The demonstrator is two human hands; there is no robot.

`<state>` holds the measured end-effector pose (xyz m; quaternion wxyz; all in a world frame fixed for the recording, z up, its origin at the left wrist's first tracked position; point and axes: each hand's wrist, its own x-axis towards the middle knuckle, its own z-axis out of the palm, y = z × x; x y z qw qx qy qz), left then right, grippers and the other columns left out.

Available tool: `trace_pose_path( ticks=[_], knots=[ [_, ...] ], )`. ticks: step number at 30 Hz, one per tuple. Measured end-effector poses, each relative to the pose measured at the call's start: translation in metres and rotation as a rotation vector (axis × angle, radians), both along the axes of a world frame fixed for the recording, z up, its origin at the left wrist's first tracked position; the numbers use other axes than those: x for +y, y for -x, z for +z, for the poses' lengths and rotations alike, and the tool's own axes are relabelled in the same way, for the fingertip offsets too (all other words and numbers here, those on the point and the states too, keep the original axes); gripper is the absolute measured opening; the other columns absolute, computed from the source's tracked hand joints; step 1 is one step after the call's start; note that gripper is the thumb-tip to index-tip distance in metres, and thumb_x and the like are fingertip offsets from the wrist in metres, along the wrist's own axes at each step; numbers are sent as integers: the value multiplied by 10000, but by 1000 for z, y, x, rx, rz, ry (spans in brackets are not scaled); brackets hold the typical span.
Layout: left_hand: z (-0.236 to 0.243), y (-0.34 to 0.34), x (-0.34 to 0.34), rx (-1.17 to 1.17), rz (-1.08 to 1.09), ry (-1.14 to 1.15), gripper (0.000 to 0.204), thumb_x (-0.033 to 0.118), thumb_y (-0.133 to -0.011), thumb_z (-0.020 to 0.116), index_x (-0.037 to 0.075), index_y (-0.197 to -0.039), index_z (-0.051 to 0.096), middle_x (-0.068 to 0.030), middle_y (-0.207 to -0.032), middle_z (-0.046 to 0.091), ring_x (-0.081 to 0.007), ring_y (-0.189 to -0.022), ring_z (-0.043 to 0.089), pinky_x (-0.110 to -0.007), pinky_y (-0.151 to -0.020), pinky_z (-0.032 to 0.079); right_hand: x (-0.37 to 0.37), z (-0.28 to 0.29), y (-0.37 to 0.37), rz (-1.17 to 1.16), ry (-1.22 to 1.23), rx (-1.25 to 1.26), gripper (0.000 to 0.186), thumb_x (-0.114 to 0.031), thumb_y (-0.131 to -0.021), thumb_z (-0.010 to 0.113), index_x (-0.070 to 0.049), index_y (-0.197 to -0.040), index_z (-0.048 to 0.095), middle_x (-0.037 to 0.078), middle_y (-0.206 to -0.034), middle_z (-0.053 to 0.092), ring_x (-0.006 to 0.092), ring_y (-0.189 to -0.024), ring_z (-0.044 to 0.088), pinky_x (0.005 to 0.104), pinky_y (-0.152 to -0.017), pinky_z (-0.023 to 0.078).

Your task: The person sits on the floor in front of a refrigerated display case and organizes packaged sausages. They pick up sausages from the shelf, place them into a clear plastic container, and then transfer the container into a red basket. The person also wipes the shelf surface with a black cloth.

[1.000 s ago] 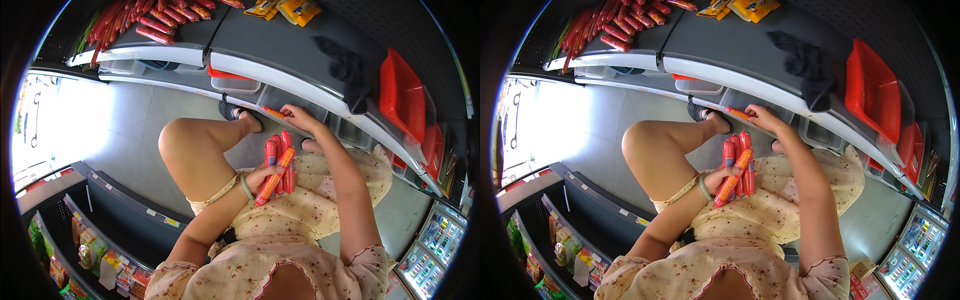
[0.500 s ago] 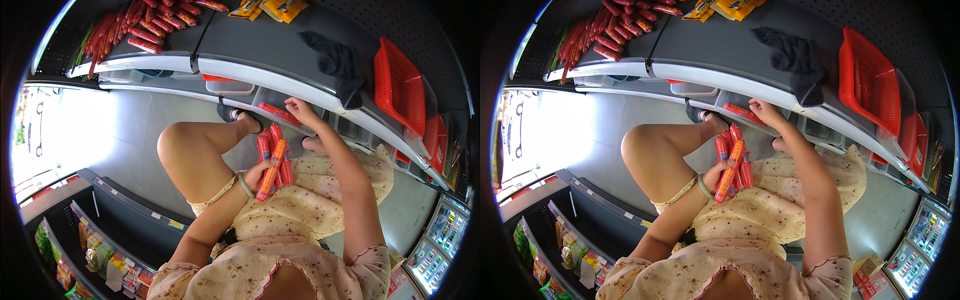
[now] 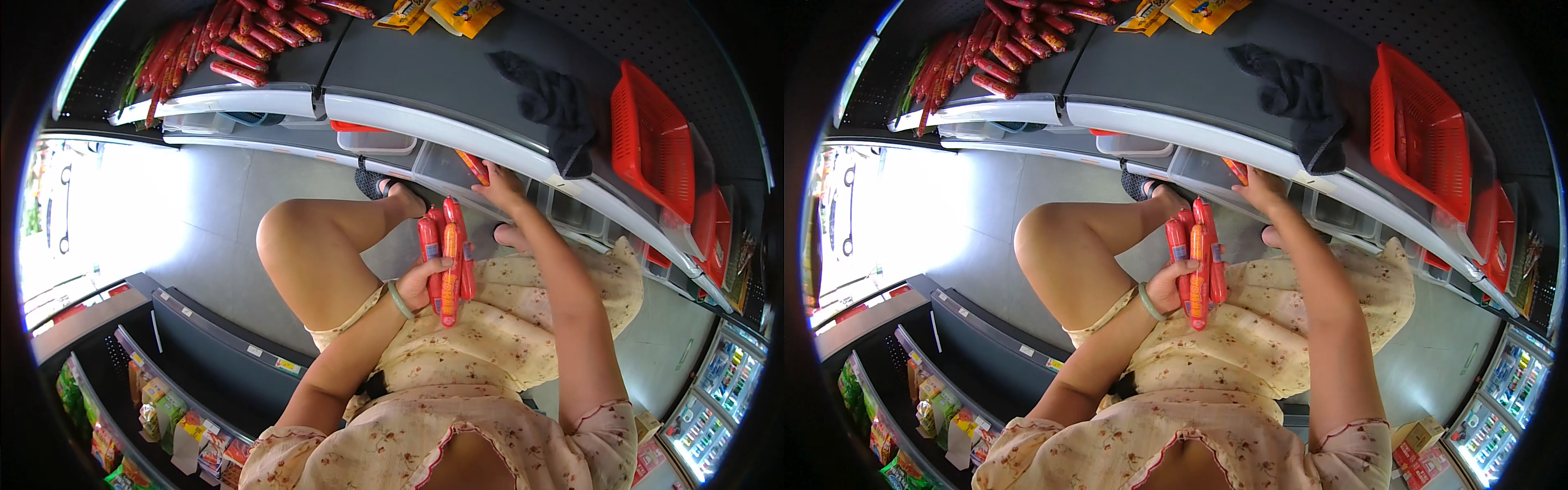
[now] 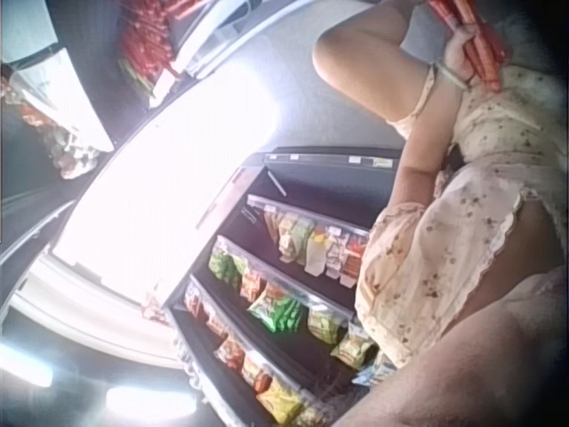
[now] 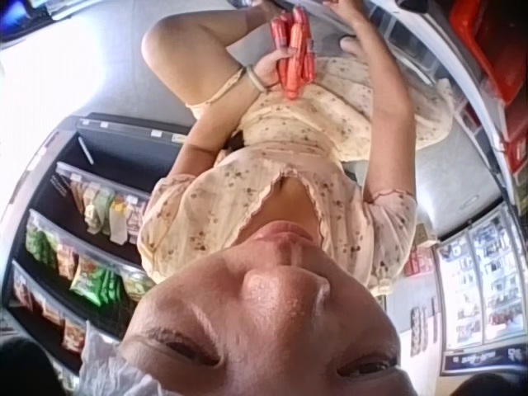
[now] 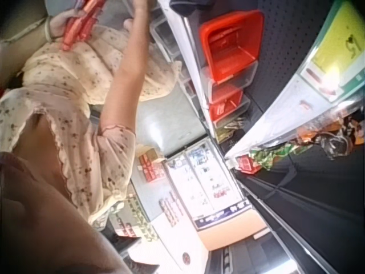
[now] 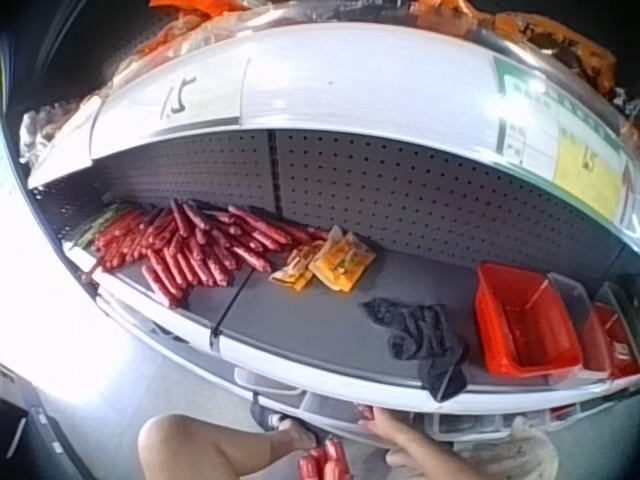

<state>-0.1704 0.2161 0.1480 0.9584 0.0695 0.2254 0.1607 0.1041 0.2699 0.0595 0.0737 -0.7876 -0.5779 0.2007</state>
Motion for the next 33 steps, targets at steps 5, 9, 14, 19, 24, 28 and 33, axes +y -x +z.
trace_pose_path(
  ticks=[5, 9, 14, 19, 24, 28, 33],
  knots=[
    [6, -1, 4, -88, -81, -71, 585, 156, -887, 647, 23, -1408, 418, -114, -1337, 545, -254, -1204, 572, -422, -1021, 483, 5, -28, -14, -96, 29, 177, 518, -302, -842, 728, -78, -1276, 557, 175, -1273, 604, 354, -1156, 590, 444, -962, 476],
    [8, 1, 0, -100, -69, -93, 589, 162, -885, 657, 16, -1405, 422, -111, -1325, 555, -248, -1206, 573, -426, -1020, 486, 16, 1, -7, 41, -80, -213, 462, -260, -848, 706, -99, -1262, 579, 180, -1211, 629, 385, -1136, 587, 474, -962, 469],
    [4, -3, -1, -103, -119, -71, 596, 167, -888, 661, 20, -1412, 415, -109, -1328, 551, -241, -1204, 574, -425, -1013, 490, 20, -46, -35, 4, -235, -294, 400, -235, -868, 678, -103, -1238, 603, 199, -1200, 628, 411, -1131, 578, 508, -961, 459],
    [1, -3, -1, -81, -112, -65, 598, 149, -859, 667, 39, -1393, 424, -119, -1346, 528, -279, -1209, 562, -445, -1007, 496, 34, -75, -34, -64, -309, -302, 412, -264, -921, 595, -105, -1300, 578, 213, -1292, 589, 426, -1227, 517, 502, -1030, 414],
    [5, -1, -1, -62, -83, -51, 607, 149, -860, 660, 31, -1402, 414, -126, -1365, 523, -284, -1212, 563, -448, -1011, 493, 41, -61, -22, -95, -510, -184, 416, -282, -938, 551, -81, -1300, 583, 211, -1339, 567, 435, -1260, 490, 503, -1052, 392],
    [3, -3, 1, -77, -89, -48, 629, 147, -862, 653, 33, -1423, 392, -130, -1373, 522, -287, -1217, 560, -453, -1027, 480, 39, -59, -26, -47, -591, -274, 388, -270, -931, 559, -61, -1252, 618, 194, -1255, 626, 443, -1168, 553, 522, -988, 431],
    [8, 1, 3, -60, 23, -53, 633, 157, -870, 641, 41, -1435, 382, -144, -1372, 523, -291, -1213, 565, -458, -1041, 467, 26, 17, 9, 32, -368, -4, 297, -299, -987, 526, -40, -1069, 647, 102, -904, 676, 278, -799, 661, 409, -675, 514]
  ],
)
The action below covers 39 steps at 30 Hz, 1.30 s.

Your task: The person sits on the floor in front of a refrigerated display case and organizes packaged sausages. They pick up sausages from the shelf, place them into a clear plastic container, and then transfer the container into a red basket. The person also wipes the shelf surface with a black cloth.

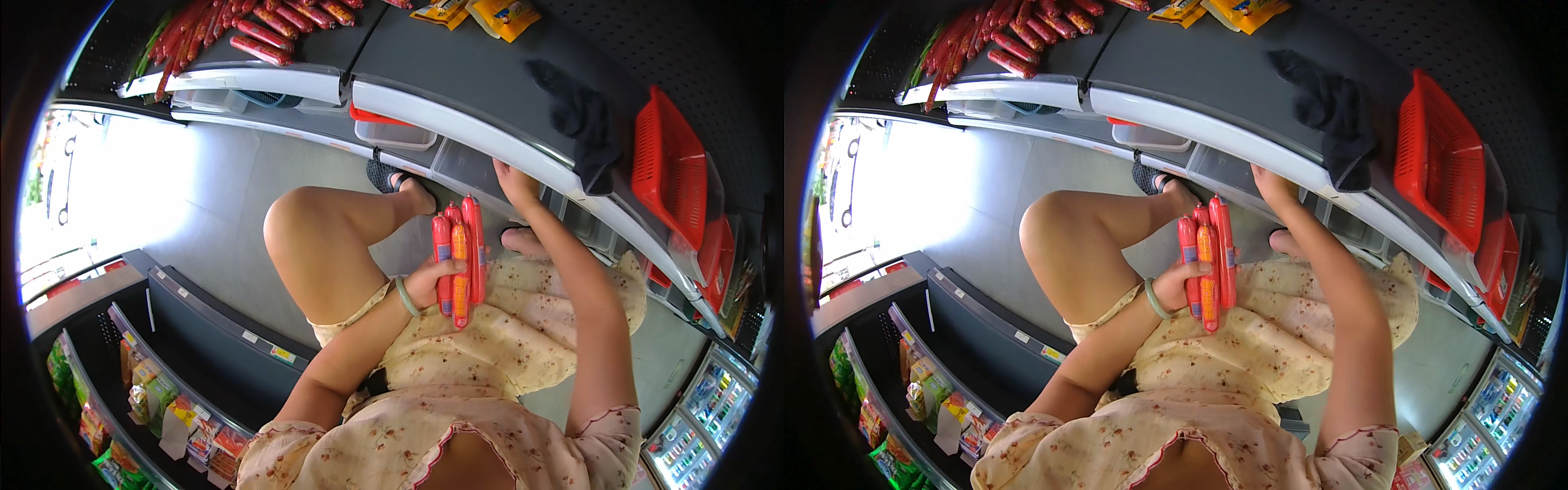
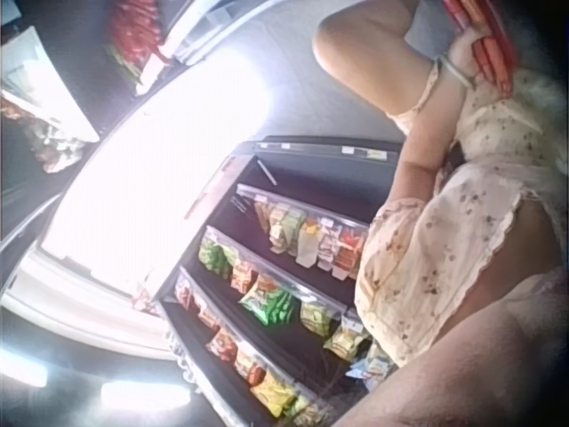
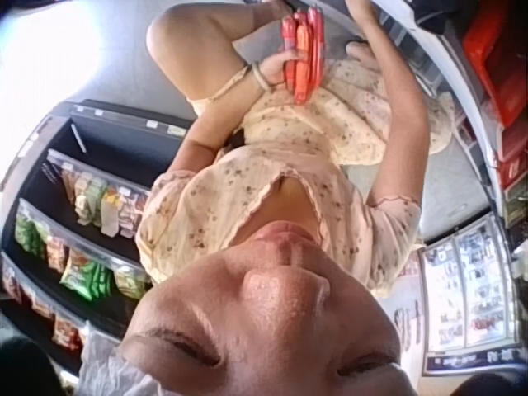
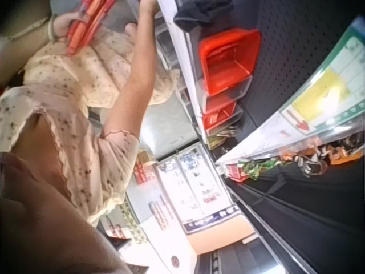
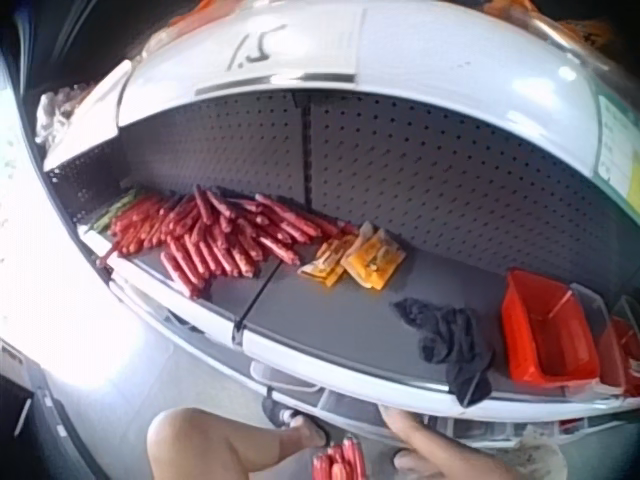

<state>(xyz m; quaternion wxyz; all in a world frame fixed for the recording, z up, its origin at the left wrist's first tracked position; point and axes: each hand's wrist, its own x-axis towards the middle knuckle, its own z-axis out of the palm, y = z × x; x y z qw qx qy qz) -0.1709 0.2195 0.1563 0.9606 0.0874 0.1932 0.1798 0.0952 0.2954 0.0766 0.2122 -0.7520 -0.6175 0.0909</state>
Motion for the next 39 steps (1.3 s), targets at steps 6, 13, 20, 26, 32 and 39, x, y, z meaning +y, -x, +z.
trace_pose_path(
  ticks=[6, 13, 20, 26, 32, 39],
  knots=[
    [-4, 0, 3, 38, 22, 111, 607, 212, -898, 613, 64, -1440, 380, -156, -1339, 553, -304, -1192, 583, -471, -1028, 476, -74, 97, 53, -97, 516, 1222, 233, -300, -1010, 557, -69, -989, 580, -14, -847, 540, 75, -673, 516, 213, -524, 439],
    [-4, 2, 1, 103, 69, 130, 551, 257, -907, 622, 74, -1386, 420, -130, -1242, 596, -286, -1090, 633, -471, -952, 524, -98, 80, 63, 193, 403, 1004, 370, -237, -897, 736, -27, -1117, 526, 43, -1082, 564, 133, -950, 542, 291, -847, 468],
    [-10, -2, -3, 145, 193, 123, 511, 227, -907, 629, 73, -1359, 448, -111, -1254, 587, -269, -1148, 584, -456, -961, 518, -97, 91, 68, -133, 713, 1540, 286, -299, -1024, 530, -41, -1146, 541, 57, -1042, 625, 167, -944, 642, 307, -753, 558],
    [-7, -2, -1, 232, 175, 142, 524, 183, -873, 661, 134, -1353, 458, -54, -1142, 584, -207, -1017, 588, -483, -943, 515, -77, 99, 52, -168, 548, 1332, 334, -314, -978, 615, -62, -1171, 514, 50, -1000, 628, 142, -832, 633, 303, -686, 538],
    [-1, -5, -2, 273, 144, 139, 499, 183, -866, 684, 109, -1302, 454, -75, -1111, 588, -211, -979, 598, -441, -863, 555, -18, 30, -9, -98, 365, 692, 492, -458, -989, 527, -70, -1289, 557, 115, -1158, 623, 222, -1055, 576, 353, -902, 452],
    [-11, 0, -4, 245, 72, 143, 556, 209, -862, 691, 139, -1356, 443, -54, -1125, 568, -197, -969, 596, -469, -917, 535, 5, -7, -8, 58, 406, -139, 562, -392, -882, 674, -65, -1318, 537, 208, -1302, 579, 403, -1186, 558, 475, -996, 450]
  ],
)
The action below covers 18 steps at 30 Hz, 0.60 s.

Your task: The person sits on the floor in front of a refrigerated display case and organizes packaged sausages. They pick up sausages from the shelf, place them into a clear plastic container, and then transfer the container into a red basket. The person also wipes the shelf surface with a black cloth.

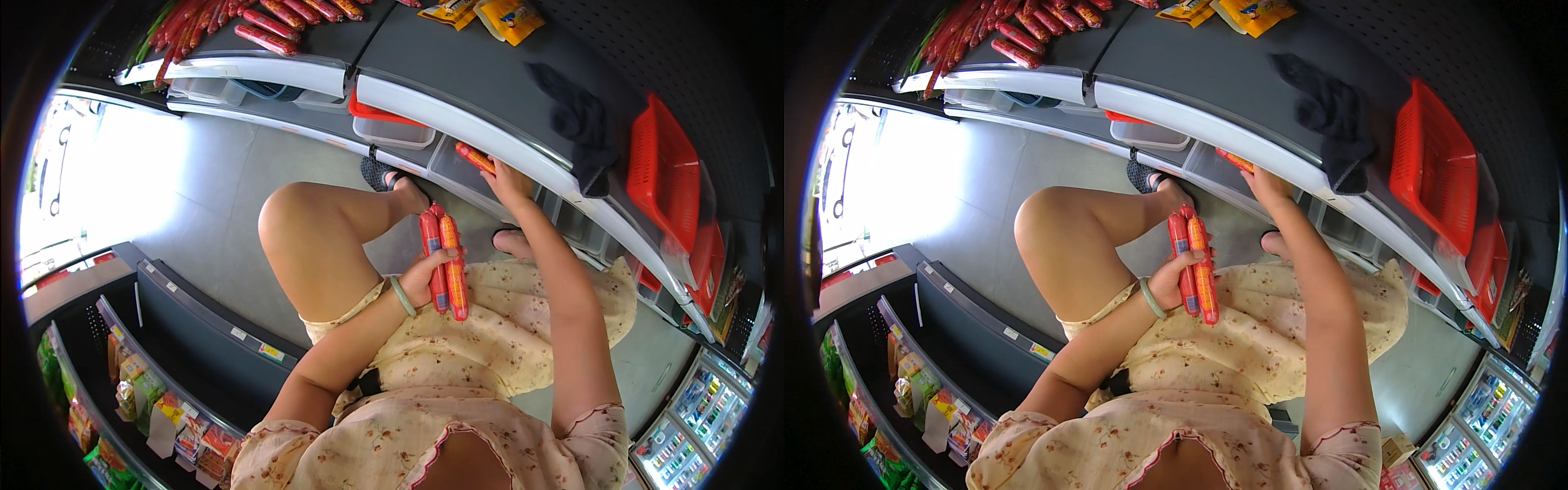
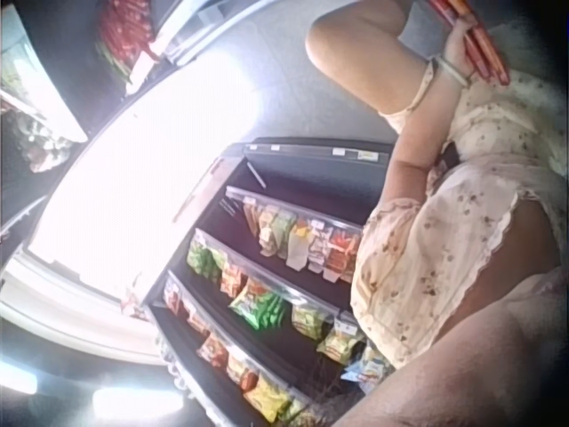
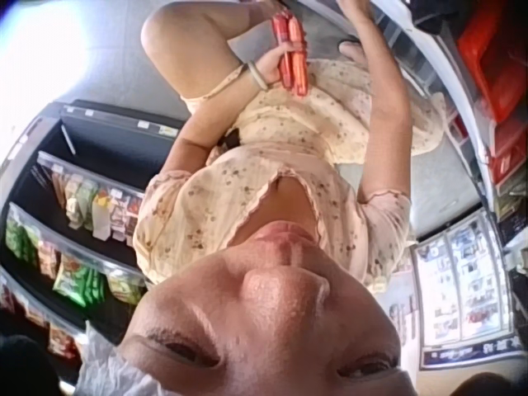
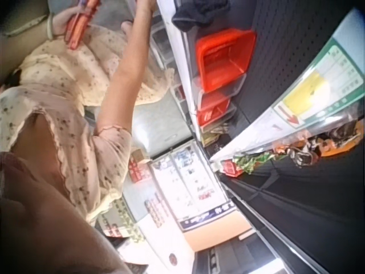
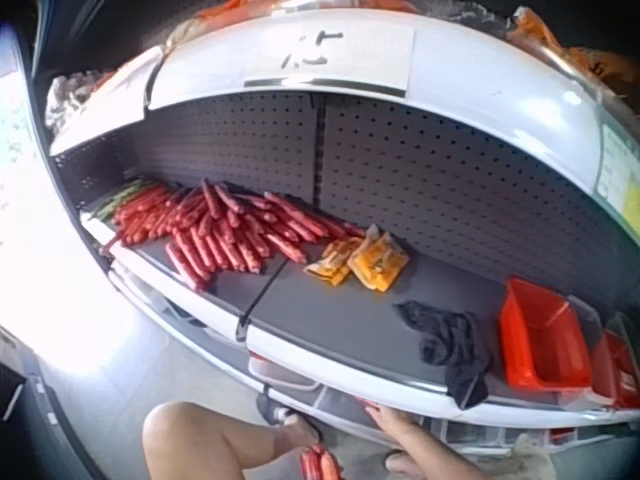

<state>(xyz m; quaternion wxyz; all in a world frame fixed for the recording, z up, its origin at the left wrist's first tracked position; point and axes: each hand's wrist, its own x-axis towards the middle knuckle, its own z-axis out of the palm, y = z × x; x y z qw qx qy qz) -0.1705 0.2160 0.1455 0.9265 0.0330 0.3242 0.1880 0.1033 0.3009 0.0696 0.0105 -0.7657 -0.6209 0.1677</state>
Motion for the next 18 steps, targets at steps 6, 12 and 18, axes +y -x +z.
trace_pose_path(
  ticks=[6, 12, 18],
  knots=[
    [1, -3, 3, 23, 41, 15, 547, 183, -854, 694, 130, -1339, 447, -62, -1128, 564, -205, -975, 592, -479, -913, 536, -7, -25, -2, 71, -198, -134, 428, -353, -859, 705, -119, -1190, 567, 107, -1154, 652, 316, -1035, 632, 452, -843, 518],
    [2, -3, 3, 32, 14, 14, 558, 179, -850, 697, 131, -1343, 438, -62, -1133, 558, -207, -974, 587, -478, -910, 537, -12, -14, -1, 310, -229, -338, 433, -336, -868, 691, -141, -1233, 562, 159, -1282, 577, 381, -1141, 565, 477, -932, 481],
    [4, -4, 5, 30, 12, 18, 562, 185, -853, 697, 130, -1348, 437, -61, -1133, 559, -204, -981, 588, -478, -915, 532, 3, -45, -21, 250, -427, -447, 524, -343, -891, 656, -129, -1351, 525, 153, -1300, 583, 399, -1161, 557, 496, -965, 455]
  ],
)
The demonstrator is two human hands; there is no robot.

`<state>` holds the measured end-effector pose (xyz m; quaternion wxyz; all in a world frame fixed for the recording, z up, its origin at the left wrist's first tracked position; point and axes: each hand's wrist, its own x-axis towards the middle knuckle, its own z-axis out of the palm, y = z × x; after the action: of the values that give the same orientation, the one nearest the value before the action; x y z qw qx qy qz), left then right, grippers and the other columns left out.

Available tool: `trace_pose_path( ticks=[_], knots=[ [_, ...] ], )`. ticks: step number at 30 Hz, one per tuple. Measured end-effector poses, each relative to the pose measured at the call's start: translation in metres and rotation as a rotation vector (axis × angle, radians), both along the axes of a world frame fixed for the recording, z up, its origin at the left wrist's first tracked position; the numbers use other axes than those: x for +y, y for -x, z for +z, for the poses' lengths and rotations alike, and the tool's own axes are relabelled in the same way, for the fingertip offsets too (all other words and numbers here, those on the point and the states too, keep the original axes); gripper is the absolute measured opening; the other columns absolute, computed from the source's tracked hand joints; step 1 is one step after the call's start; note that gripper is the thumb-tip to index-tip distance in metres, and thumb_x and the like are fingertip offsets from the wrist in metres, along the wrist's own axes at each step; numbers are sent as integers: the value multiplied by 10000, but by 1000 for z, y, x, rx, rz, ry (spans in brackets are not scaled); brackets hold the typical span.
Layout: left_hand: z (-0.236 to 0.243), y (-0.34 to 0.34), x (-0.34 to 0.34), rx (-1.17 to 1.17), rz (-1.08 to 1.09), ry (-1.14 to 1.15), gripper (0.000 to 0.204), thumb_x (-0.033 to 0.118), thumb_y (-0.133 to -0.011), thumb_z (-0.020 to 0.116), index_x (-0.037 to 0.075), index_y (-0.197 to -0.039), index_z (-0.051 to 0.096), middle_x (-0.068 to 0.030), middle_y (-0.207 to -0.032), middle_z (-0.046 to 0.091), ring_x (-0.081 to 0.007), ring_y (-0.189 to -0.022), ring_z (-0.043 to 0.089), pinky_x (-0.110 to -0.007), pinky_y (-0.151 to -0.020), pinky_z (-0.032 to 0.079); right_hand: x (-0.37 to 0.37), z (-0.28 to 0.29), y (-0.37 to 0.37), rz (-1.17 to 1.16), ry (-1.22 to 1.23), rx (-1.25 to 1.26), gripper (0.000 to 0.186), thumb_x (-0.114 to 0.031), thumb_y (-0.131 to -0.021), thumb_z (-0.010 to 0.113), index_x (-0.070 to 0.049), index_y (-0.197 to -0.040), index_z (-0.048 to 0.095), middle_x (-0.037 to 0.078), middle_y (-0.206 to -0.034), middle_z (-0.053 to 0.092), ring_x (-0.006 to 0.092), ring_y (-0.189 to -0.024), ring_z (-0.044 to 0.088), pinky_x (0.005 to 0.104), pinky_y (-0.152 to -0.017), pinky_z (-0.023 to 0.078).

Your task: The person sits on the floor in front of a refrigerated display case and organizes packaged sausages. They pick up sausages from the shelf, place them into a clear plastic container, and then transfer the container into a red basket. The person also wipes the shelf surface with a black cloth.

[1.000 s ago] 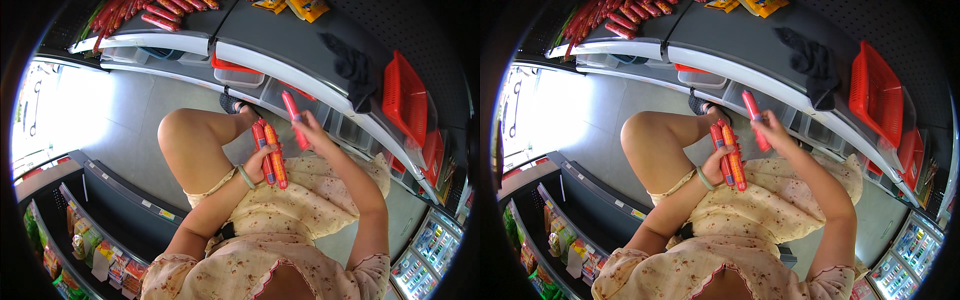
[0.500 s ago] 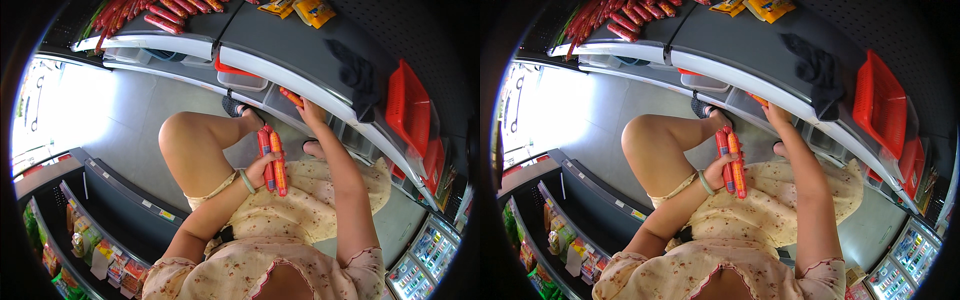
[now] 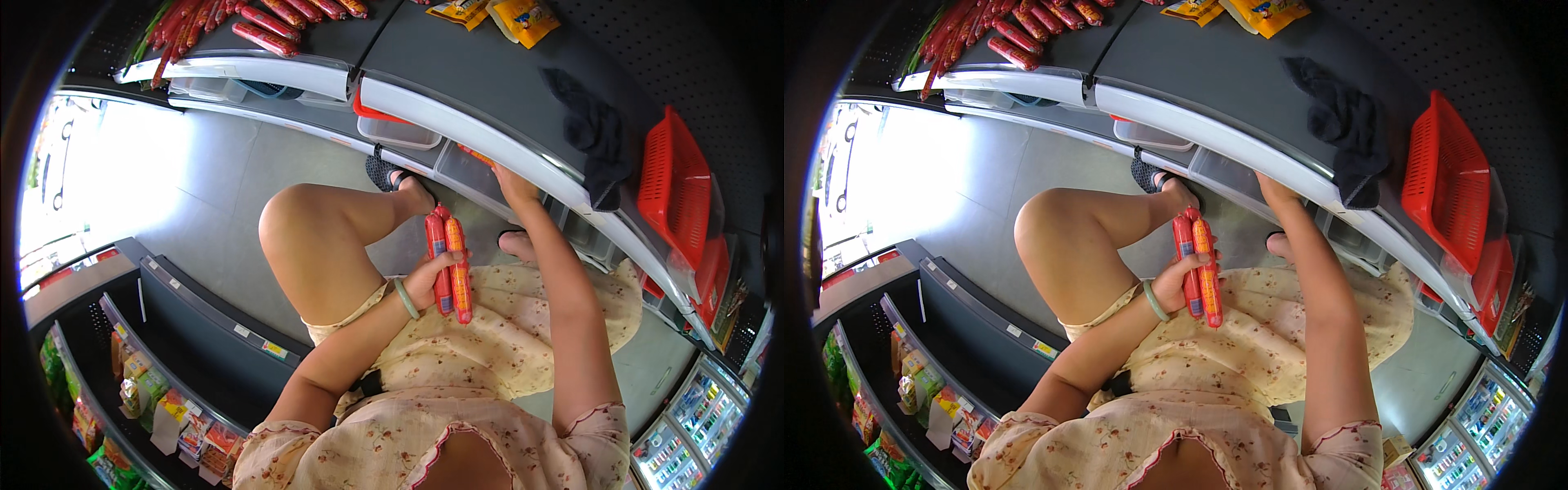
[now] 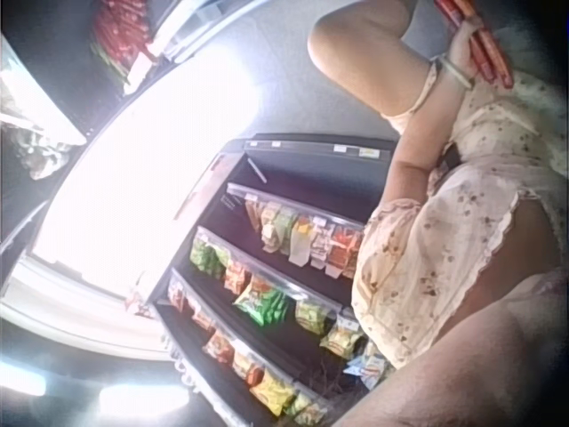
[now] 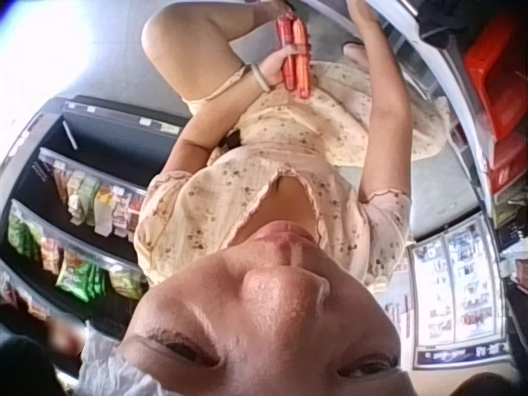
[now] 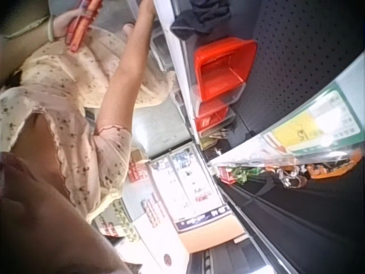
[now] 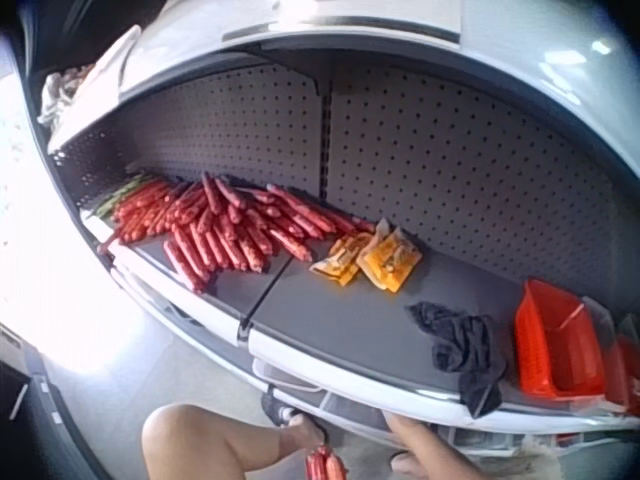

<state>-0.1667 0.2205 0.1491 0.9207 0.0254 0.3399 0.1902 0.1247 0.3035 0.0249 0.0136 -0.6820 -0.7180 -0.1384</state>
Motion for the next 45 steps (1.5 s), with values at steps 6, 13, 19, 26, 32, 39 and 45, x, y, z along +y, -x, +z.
trace_pose_path(
  ticks=[6, 13, 19, 26, 32, 39, 45],
  knots=[
    [-2, 2, 1, -9, 24, 4, 556, 189, -857, 697, 130, -1345, 437, -66, -1143, 560, -203, -979, 591, -468, -908, 534, 3, 28, 13, -75, -40, 286, 371, -324, -922, 625, -67, -1188, 647, 190, -1126, 668, 413, -1040, 613, 482, -902, 480],
    [-1, 0, 2, 54, 79, 18, 443, 237, -875, 712, 74, -1225, 494, -84, -1025, 604, -223, -907, 632, -412, -809, 557, -49, 125, 79, -252, 242, 1401, 245, -241, -1037, 497, -43, -928, 591, -3, -724, 523, 72, -669, 477, 252, -631, 431],
    [-16, -2, -1, 46, 216, 81, 364, 222, -910, 687, 78, -1178, 488, -116, -1063, 621, -263, -992, 635, -453, -907, 536, -114, 148, 126, -70, 629, 1466, 311, -170, -905, 711, -39, -1076, 486, 25, -871, 562, 99, -751, 541, 261, -682, 474],
    [-15, -2, 0, 39, 265, 86, 346, 211, -929, 670, 75, -1200, 505, -113, -1131, 626, -248, -1072, 630, -455, -926, 539, -102, 143, 119, -110, 725, 1493, 299, -167, -909, 697, -14, -1118, 548, 69, -984, 643, 142, -857, 613, 296, -796, 512],
    [-5, -4, 2, 183, 241, 49, 412, 179, -908, 674, 122, -1288, 525, -38, -1002, 599, -172, -937, 614, -414, -837, 557, -65, 128, 75, -187, 535, 1467, 297, -146, -947, 644, -13, -1198, 557, 57, -1066, 637, 138, -989, 595, 304, -904, 476],
    [-5, -6, -1, 164, 165, 6, 462, 112, -880, 662, 130, -1317, 514, -42, -1024, 630, -166, -941, 621, -394, -817, 559, -12, 47, 7, -99, 368, 906, 426, -199, -919, 657, -11, -1285, 543, 187, -1212, 630, 309, -1120, 603, 408, -969, 457],
    [-6, -3, 0, 179, 163, 50, 414, 115, -909, 638, 101, -1288, 473, -87, -1142, 631, -212, -1026, 618, -442, -874, 550, 5, 38, 23, 80, 399, 551, 366, -217, -902, 670, -49, -1202, 546, 190, -1171, 617, 366, -1080, 597, 458, -938, 461]
  ],
)
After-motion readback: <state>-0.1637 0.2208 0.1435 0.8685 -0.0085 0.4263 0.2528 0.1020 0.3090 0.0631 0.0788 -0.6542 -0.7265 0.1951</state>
